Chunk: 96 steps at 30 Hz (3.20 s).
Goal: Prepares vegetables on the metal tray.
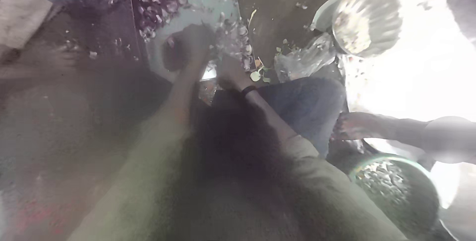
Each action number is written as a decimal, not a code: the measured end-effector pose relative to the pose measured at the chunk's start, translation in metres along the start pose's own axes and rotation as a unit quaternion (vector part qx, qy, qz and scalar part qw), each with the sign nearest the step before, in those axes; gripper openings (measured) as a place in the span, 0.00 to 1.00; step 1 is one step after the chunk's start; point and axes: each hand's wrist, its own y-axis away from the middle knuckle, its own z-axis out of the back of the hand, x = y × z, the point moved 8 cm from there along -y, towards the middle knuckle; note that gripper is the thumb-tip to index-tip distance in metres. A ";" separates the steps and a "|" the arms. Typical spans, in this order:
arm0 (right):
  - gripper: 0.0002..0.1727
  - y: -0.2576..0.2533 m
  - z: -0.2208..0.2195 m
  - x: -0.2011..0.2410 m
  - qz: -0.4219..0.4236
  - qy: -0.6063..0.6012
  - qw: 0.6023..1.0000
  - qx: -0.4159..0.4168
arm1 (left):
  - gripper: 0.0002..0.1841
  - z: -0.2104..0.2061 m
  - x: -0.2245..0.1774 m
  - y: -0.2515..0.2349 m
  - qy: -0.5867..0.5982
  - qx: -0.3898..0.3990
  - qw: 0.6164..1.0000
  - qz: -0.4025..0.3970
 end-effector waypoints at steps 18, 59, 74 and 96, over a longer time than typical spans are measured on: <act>0.25 0.095 -0.003 -0.050 -0.051 -0.084 0.994 -0.054 | 0.15 -0.066 0.032 -0.038 0.114 0.168 0.977 0.063; 0.26 0.082 0.020 -0.065 -0.018 -0.234 0.960 -0.154 | 0.19 -0.026 0.091 -0.051 -0.042 0.174 0.983 0.042; 0.29 0.087 0.009 -0.057 -0.023 -0.218 0.969 -0.113 | 0.24 -0.055 0.076 -0.044 -0.102 0.193 0.975 0.033; 0.24 0.074 -0.016 -0.044 0.000 -0.172 0.983 -0.061 | 0.13 -0.059 0.034 -0.045 0.022 0.106 0.988 -0.114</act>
